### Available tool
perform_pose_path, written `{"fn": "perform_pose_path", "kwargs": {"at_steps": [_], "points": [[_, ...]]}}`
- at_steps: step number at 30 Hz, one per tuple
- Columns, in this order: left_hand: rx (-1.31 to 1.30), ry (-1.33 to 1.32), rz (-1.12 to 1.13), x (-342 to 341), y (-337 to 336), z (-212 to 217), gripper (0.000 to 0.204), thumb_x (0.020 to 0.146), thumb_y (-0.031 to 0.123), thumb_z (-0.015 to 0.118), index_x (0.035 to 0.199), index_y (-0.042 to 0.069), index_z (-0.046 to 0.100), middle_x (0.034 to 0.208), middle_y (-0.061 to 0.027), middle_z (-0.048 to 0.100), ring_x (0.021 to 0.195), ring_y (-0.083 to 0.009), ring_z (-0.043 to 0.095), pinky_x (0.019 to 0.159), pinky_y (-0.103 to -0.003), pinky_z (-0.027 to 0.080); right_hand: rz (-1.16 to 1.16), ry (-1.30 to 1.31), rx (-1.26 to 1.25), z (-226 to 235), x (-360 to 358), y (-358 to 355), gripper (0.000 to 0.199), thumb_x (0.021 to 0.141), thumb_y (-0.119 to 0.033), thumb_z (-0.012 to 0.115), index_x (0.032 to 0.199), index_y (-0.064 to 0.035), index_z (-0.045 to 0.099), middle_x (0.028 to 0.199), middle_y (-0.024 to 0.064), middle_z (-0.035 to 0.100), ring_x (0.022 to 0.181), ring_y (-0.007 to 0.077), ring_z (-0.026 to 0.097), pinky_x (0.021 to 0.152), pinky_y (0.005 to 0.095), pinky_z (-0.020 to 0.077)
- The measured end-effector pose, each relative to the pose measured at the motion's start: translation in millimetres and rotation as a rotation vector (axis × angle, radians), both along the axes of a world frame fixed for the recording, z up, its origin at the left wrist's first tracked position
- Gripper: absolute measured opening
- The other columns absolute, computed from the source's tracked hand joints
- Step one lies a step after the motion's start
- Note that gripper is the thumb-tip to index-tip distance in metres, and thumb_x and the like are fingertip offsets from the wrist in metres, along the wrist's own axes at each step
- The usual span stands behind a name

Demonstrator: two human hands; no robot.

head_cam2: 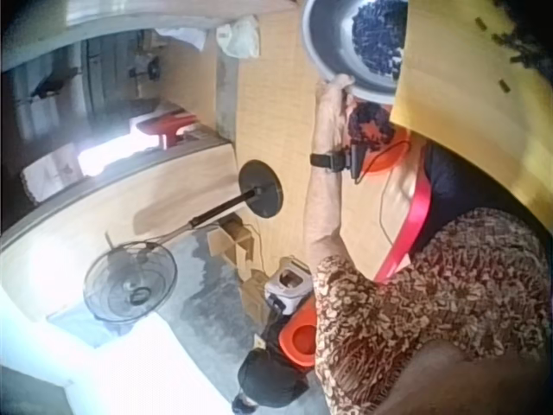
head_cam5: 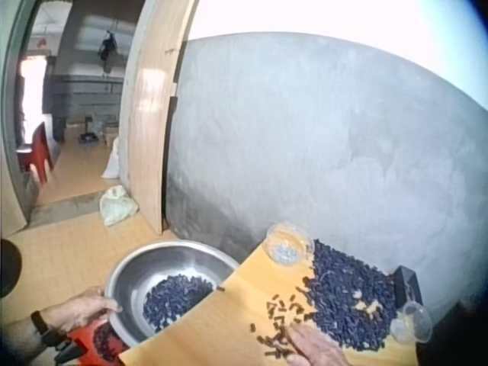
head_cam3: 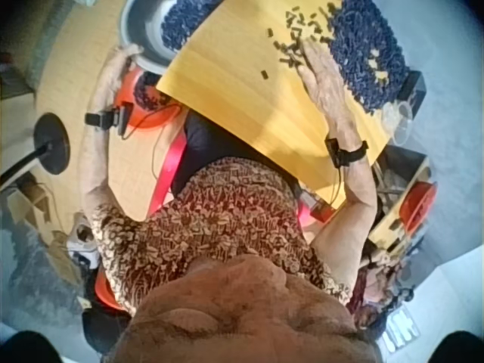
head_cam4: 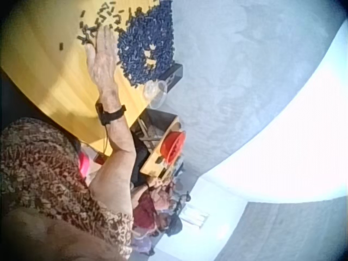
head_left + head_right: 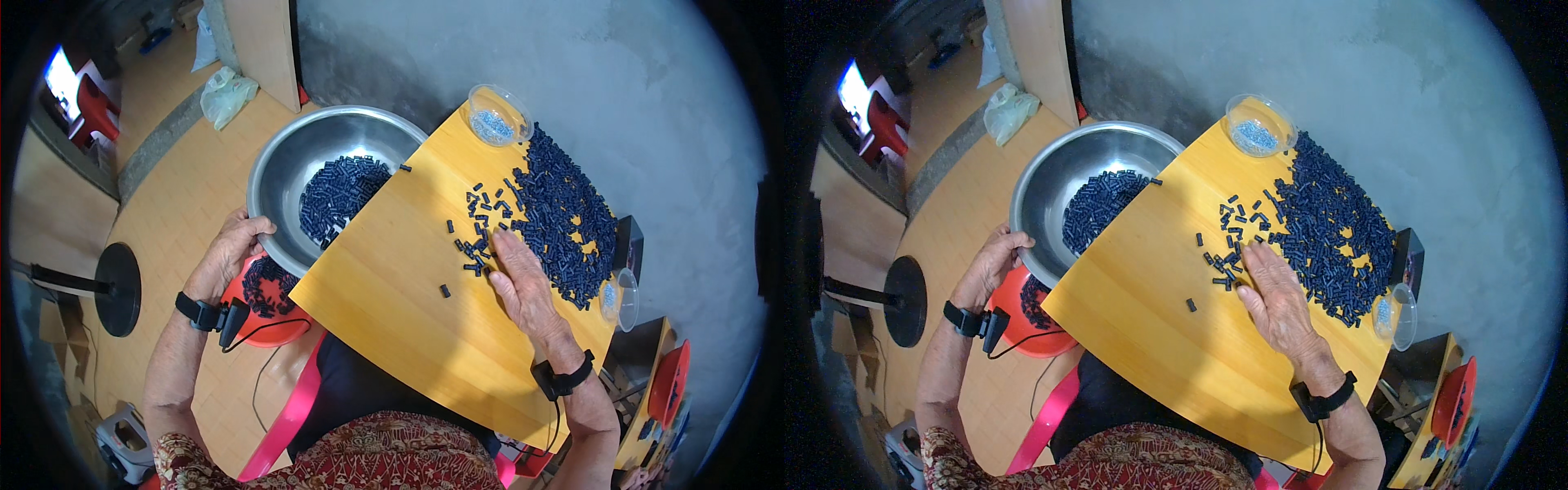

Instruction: Manually sorting small black cylindrical components and small light blue components into different bowls and containers.

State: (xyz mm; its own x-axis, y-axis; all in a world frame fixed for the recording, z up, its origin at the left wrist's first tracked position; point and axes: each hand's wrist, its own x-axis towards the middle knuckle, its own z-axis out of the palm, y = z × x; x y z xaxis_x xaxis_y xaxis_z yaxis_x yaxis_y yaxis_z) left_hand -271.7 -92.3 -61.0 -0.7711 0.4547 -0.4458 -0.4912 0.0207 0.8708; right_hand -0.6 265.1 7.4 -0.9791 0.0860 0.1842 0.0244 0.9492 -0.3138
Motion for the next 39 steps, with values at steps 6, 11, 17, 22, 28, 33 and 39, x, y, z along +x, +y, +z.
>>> {"fn": "perform_pose_path", "kwargs": {"at_steps": [6,11,17,22,28,33,39], "points": [[-0.011,0.007,0.007,3,5,8,0.027,0.077,-0.001,0.058,0.104,-0.001,0.054,0.072,-0.0013,0.058,0.053,-0.0063,0.056,0.047,-0.018,0.05,-0.042,0.191,0.062,-1,-7,2,0.026,0.086,-0.012,0.063,0.11,-0.0012,0.065,0.11,0.0167,0.06,0.103,0.0339,0.056,0.091,0.0422,0.0432],[0.009,-0.005,0.035,4,7,10,0.026,0.077,-0.001,0.057,0.103,-0.001,0.054,0.072,-0.0021,0.058,0.05,-0.007,0.056,0.046,-0.018,0.051,-0.074,0.264,0.009,-4,-21,-3,0.009,0.076,-0.004,0.07,0.084,-0.0047,0.067,0.082,0.0079,0.058,0.081,0.0272,0.054,0.074,0.04,0.0425],[-0.007,-0.021,0.051,6,8,10,0.026,0.076,-0.002,0.058,0.101,0.0,0.054,0.069,-0.0014,0.057,0.046,-0.006,0.053,0.041,-0.018,0.047,-0.086,0.177,0.056,-9,-26,1,0.009,0.072,-0.006,0.072,0.075,-0.0076,0.063,0.077,0.0056,0.057,0.08,0.0269,0.054,0.072,0.0388,0.0413],[-0.017,-0.013,0.028,7,9,13,0.026,0.076,-0.002,0.058,0.102,0.001,0.055,0.069,-0.0005,0.057,0.046,-0.0046,0.051,0.04,-0.017,0.043,-0.184,0.252,0.062,5,-21,8,0.007,0.073,-0.008,0.069,0.074,-0.007,0.061,0.076,0.0064,0.057,0.08,0.027,0.054,0.072,0.0391,0.0422],[-0.021,0.005,0.024,3,3,5,0.025,0.077,0.0,0.059,0.101,0.002,0.056,0.068,0.0028,0.054,0.046,-0.0028,0.046,0.04,-0.017,0.038,-0.223,0.266,0.118,17,-5,6,0.056,0.085,-0.029,0.068,0.128,0.0031,0.052,0.129,0.0255,0.052,0.118,0.0402,0.051,0.102,0.0451,0.0403],[-0.047,0.034,-0.024,3,3,9,0.023,0.075,0.005,0.063,0.097,0.005,0.059,0.071,0.0035,0.057,0.052,-0.0048,0.049,0.048,-0.018,0.04,-0.08,-0.044,0.184,-5,-9,-43,0.083,0.088,-0.039,0.064,0.147,0.0025,0.024,0.151,0.0291,0.023,0.141,0.0442,0.022,0.114,0.0505,0.0216],[-0.076,0.048,-0.016,6,4,8,0.014,0.075,0.007,0.064,0.089,0.007,0.061,0.066,0.0042,0.056,0.051,-0.0047,0.046,0.047,-0.018,0.036,-0.092,-0.187,0.152,-11,-23,-60,0.088,0.086,-0.045,0.064,0.146,0.0062,0.024,0.149,0.0329,0.022,0.141,0.0455,0.019,0.114,0.0505,0.0198]]}}
